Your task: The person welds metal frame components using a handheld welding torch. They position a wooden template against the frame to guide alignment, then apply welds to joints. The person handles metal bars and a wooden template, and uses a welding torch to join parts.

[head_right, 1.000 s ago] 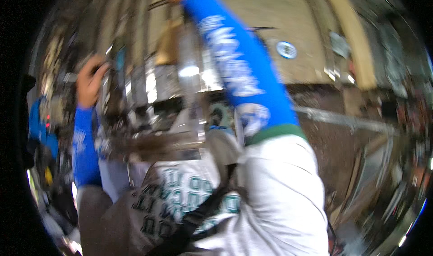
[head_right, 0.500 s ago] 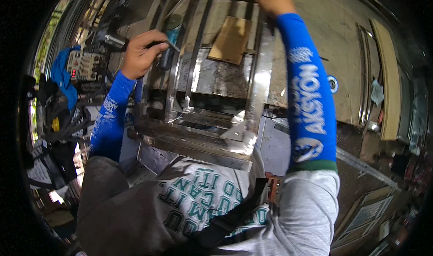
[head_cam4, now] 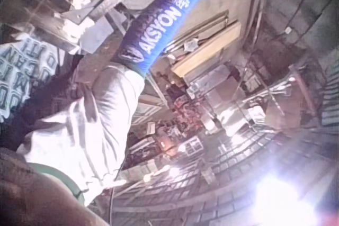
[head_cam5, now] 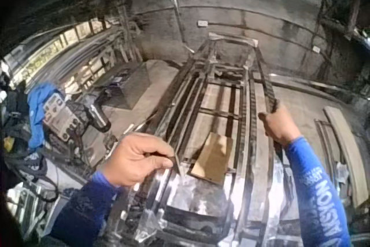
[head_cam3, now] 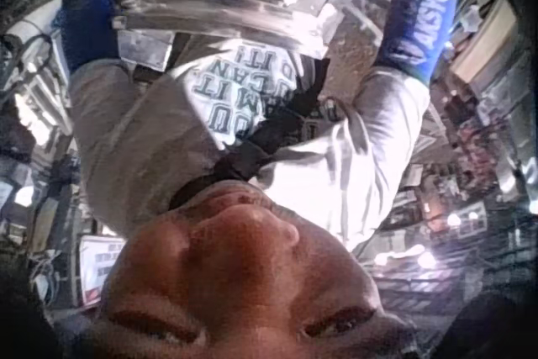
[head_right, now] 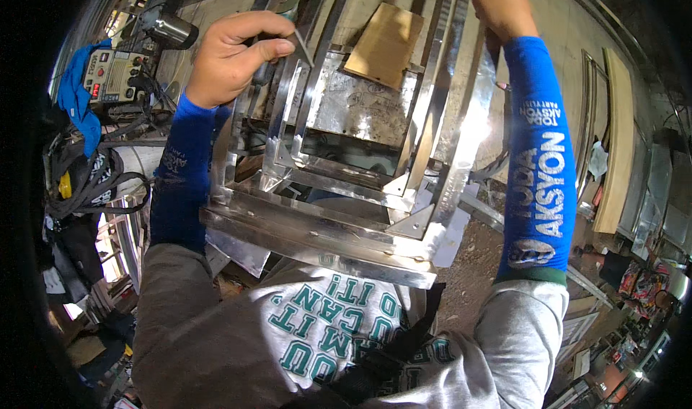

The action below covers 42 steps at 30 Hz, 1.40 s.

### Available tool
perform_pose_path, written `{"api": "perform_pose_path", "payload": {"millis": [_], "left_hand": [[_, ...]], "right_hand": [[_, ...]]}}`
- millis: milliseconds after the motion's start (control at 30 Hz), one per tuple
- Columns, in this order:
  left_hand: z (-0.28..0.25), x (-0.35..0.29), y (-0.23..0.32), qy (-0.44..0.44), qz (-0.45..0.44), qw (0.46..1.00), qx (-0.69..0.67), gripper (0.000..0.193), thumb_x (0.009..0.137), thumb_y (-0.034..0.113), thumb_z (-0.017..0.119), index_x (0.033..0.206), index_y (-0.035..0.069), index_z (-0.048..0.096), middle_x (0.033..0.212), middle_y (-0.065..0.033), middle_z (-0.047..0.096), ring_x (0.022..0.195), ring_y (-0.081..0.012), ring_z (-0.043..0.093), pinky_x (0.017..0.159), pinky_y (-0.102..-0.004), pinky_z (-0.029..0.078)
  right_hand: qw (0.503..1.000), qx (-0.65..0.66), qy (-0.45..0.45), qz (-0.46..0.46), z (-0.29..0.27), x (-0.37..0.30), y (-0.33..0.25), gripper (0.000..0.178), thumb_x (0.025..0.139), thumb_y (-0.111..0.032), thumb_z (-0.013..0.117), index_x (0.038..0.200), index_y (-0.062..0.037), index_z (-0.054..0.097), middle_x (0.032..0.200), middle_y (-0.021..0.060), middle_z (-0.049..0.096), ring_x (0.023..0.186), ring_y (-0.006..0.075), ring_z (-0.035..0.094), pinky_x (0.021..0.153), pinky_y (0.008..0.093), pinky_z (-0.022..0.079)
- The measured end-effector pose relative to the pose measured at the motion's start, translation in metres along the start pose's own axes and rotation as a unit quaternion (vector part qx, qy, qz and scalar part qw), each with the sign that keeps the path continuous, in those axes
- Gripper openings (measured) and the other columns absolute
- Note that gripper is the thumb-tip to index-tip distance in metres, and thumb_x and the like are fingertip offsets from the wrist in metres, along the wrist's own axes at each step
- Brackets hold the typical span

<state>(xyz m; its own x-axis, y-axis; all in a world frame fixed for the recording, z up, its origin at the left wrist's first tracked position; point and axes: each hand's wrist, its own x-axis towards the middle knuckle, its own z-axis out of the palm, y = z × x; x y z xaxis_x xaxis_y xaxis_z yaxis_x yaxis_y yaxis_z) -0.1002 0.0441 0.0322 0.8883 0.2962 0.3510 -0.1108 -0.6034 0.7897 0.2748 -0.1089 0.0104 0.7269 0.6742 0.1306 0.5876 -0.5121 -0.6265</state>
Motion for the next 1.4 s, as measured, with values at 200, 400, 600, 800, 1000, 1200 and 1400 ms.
{"api": "perform_pose_path", "payload": {"millis": [200,400,600,800,1000,1200,1400], "left_hand": [[-0.005,0.0,-0.003,0.005,-0.061,0.998,-0.034,0.015,0.095,0.008,0.074,0.107,-0.001,0.075,0.095,-0.007,0.074,0.076,-0.0125,0.067,0.068,-0.0271,0.054],[0.006,0.004,-0.005,0.056,-0.091,0.988,-0.111,0.014,0.098,0.005,0.07,0.107,-0.004,0.074,0.088,-0.0047,0.075,0.074,-0.007,0.066,0.066,-0.0253,0.054],[0.03,0.011,-0.002,0.031,-0.063,0.989,-0.134,0.017,0.101,0.008,0.066,0.113,-0.003,0.072,0.088,-0.0045,0.074,0.076,-0.0071,0.067,0.069,-0.0256,0.055],[0.052,0.029,0.006,0.09,0.068,0.988,-0.11,0.012,0.099,0.01,0.071,0.105,0.0,0.073,0.092,-0.0093,0.076,0.083,-0.0134,0.072,0.072,-0.0275,0.057],[0.071,-0.014,-0.067,0.332,-0.169,0.881,-0.29,0.024,0.11,0.025,0.055,0.109,0.004,0.067,0.094,-0.0033,0.071,0.078,-0.011,0.061,0.072,-0.026,0.05],[0.13,0.001,-0.175,0.171,-0.295,0.916,-0.212,0.035,0.106,0.032,0.054,0.108,0.0,0.069,0.085,-0.0028,0.065,0.075,-0.0141,0.057,0.066,-0.0317,0.044],[0.16,0.048,-0.147,0.12,-0.199,0.896,-0.377,0.038,0.1,0.022,0.069,0.123,-0.006,0.06,0.113,-0.0222,0.071,0.109,-0.0293,0.071,0.095,-0.0345,0.057]], "right_hand": [[0.998,0.032,-0.021,0.041,0.012,0.029,0.03,0.049,0.092,-0.036,0.072,0.117,0.0053,0.063,0.093,0.0157,0.073,0.073,0.0238,0.07,0.068,0.0385,0.055],[0.898,-0.326,0.254,-0.152,0.001,-0.028,-0.042,0.07,0.098,-0.054,0.064,0.133,0.006,0.061,0.13,0.0293,0.065,0.12,0.0409,0.066,0.096,0.049,0.054],[0.911,0.261,-0.289,-0.138,-0.01,-0.143,-0.113,0.062,0.09,-0.033,0.084,0.132,0.0066,0.061,0.124,0.0141,0.069,0.116,0.0192,0.064,0.1,0.0329,0.051],[0.94,0.188,-0.227,-0.173,-0.025,-0.154,-0.111,0.015,0.092,-0.003,0.076,0.101,0.0065,0.068,0.081,0.0099,0.069,0.075,0.0128,0.062,0.069,0.0301,0.051],[0.971,0.206,-0.067,-0.103,-0.11,-0.258,-0.121,0.009,0.093,0.0,0.068,0.1,0.0048,0.066,0.089,0.0147,0.066,0.083,0.0191,0.064,0.076,0.0339,0.052],[0.948,0.303,-0.021,-0.096,-0.056,-0.367,-0.111,0.013,0.089,-0.001,0.068,0.099,0.0046,0.063,0.095,0.0208,0.068,0.083,0.0339,0.067,0.077,0.0415,0.053],[0.952,0.212,0.097,-0.196,-0.021,-0.379,-0.106,0.031,0.07,-0.003,0.076,0.098,-0.0005,0.064,0.076,0.009,0.061,0.061,0.0271,0.059,0.054,0.0384,0.048]]}}
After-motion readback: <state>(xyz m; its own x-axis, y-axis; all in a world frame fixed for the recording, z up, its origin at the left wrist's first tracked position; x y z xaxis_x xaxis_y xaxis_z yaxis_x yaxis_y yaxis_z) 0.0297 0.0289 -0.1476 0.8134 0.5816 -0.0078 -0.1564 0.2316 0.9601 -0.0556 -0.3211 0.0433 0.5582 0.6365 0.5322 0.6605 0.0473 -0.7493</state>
